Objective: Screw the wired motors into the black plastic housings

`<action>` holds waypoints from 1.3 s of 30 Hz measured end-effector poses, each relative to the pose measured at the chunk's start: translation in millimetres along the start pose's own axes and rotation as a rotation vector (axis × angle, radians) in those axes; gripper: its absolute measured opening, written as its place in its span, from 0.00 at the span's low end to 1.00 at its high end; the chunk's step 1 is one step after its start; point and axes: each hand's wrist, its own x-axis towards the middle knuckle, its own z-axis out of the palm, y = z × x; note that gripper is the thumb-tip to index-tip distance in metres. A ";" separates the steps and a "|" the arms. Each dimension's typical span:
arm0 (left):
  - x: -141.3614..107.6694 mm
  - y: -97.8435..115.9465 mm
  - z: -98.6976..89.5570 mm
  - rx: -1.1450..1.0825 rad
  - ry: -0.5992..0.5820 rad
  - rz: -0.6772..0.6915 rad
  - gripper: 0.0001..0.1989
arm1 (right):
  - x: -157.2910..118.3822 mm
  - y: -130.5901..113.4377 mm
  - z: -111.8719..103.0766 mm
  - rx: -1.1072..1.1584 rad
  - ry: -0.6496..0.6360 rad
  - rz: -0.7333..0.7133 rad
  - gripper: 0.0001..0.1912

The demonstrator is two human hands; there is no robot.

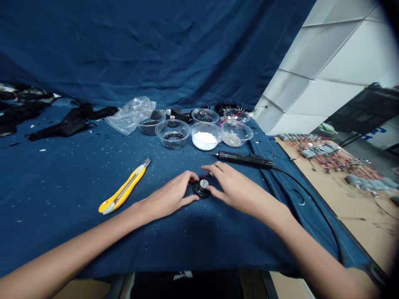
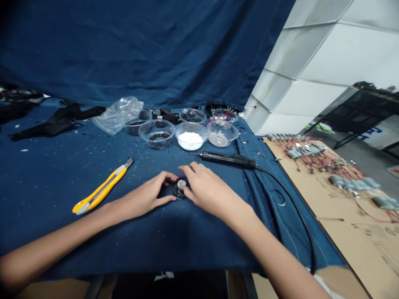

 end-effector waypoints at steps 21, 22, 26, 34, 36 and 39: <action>61.1 -41.0 -102.3 0.289 0.385 -0.014 0.11 | 13.4 29.9 40.5 0.535 0.012 0.114 0.29; 69.1 -50.4 -114.1 0.316 0.408 -0.046 0.11 | 12.0 30.3 42.7 0.555 0.029 0.119 0.31; 93.6 -88.2 -155.1 0.374 0.493 -0.171 0.11 | 4.0 31.8 48.9 0.600 0.067 0.151 0.33; 121.7 -142.1 -202.5 0.466 0.362 -0.385 0.13 | -0.2 27.4 52.2 0.501 0.059 0.112 0.21; 126.7 -149.7 -204.7 0.453 0.293 -0.365 0.12 | 1.3 25.9 52.2 0.465 0.043 0.094 0.15; 131.2 -156.2 -203.1 0.435 0.199 -0.354 0.05 | 3.4 25.2 52.1 0.442 0.034 0.106 0.14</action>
